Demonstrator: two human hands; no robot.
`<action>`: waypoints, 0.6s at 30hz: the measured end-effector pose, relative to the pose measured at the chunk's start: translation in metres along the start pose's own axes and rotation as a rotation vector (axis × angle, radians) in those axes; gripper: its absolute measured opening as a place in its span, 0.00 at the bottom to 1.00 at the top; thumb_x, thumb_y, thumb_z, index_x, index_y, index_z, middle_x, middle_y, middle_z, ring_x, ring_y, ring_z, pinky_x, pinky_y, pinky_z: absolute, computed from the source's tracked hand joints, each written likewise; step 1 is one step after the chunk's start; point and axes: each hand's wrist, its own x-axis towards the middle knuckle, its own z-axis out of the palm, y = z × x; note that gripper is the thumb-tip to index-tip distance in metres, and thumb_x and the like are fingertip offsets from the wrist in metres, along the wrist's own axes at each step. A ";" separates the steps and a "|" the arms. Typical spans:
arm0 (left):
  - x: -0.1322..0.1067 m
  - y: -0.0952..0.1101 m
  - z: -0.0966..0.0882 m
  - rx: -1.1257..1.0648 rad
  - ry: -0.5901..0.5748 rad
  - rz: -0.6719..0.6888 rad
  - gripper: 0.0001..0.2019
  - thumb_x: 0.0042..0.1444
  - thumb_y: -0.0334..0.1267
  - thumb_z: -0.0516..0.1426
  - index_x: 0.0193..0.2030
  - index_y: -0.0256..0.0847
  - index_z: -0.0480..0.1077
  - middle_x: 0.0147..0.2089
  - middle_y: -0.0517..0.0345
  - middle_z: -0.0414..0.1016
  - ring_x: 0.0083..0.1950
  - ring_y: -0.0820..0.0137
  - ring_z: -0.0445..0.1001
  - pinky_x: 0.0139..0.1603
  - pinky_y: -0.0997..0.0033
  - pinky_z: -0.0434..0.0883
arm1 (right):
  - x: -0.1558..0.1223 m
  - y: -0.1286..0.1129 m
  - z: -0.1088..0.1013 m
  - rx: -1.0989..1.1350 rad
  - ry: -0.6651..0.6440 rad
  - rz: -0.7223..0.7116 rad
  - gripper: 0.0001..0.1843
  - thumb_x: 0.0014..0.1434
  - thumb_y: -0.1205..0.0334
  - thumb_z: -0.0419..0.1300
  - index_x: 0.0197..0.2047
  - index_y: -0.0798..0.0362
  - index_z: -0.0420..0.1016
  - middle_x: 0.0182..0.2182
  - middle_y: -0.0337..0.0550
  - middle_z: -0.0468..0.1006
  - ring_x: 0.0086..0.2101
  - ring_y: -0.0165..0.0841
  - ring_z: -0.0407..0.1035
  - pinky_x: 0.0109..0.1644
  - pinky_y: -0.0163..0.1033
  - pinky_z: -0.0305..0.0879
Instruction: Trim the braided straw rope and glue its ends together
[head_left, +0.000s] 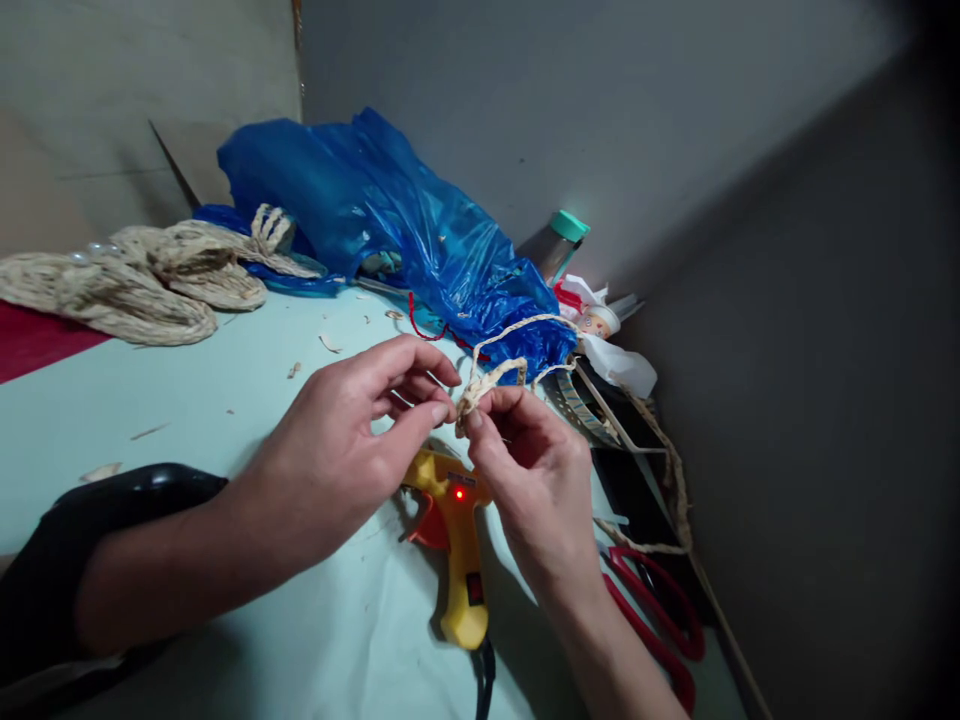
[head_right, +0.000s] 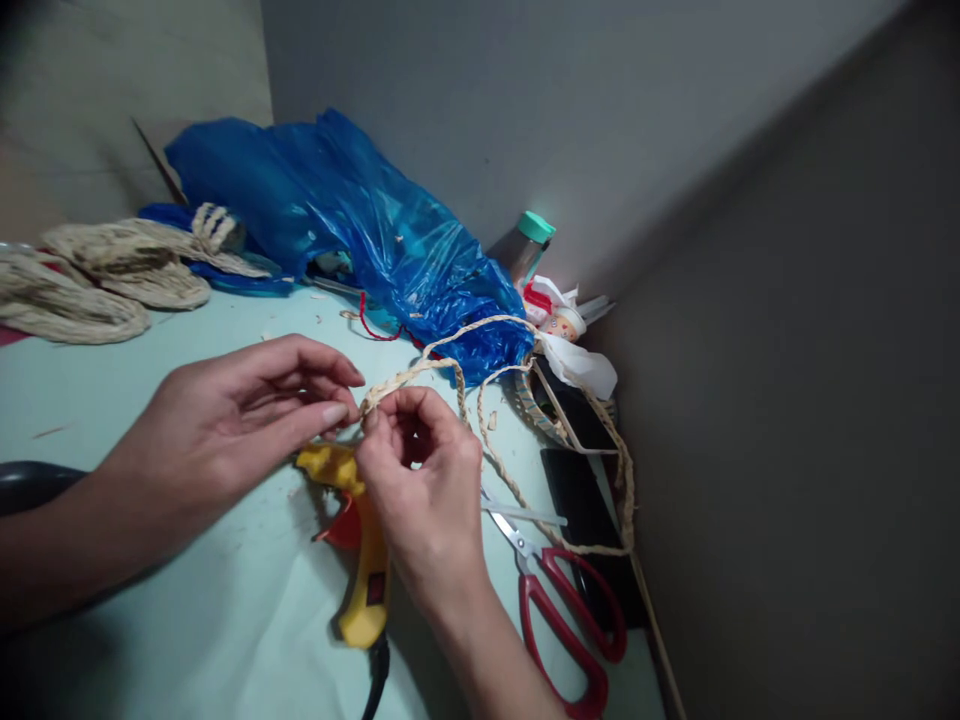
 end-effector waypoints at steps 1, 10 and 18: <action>0.001 0.003 -0.001 -0.038 -0.012 -0.036 0.04 0.59 0.35 0.58 0.39 0.45 0.74 0.32 0.65 0.77 0.35 0.72 0.77 0.35 0.77 0.73 | 0.000 0.000 -0.001 0.002 -0.018 0.010 0.04 0.52 0.63 0.63 0.30 0.53 0.72 0.23 0.33 0.69 0.23 0.25 0.59 0.26 0.31 0.57; 0.007 0.005 -0.004 -0.016 -0.058 -0.111 0.04 0.55 0.36 0.61 0.30 0.42 0.74 0.25 0.68 0.74 0.23 0.78 0.71 0.24 0.82 0.69 | -0.001 0.000 -0.003 -0.002 -0.059 0.041 0.05 0.50 0.62 0.64 0.31 0.53 0.73 0.25 0.36 0.70 0.24 0.26 0.58 0.24 0.31 0.54; 0.006 0.004 -0.002 0.077 -0.017 -0.054 0.03 0.53 0.34 0.60 0.29 0.44 0.75 0.26 0.67 0.76 0.23 0.76 0.72 0.24 0.79 0.69 | -0.003 0.005 0.000 -0.145 -0.028 -0.090 0.02 0.54 0.64 0.61 0.31 0.53 0.74 0.23 0.34 0.71 0.22 0.26 0.61 0.26 0.33 0.59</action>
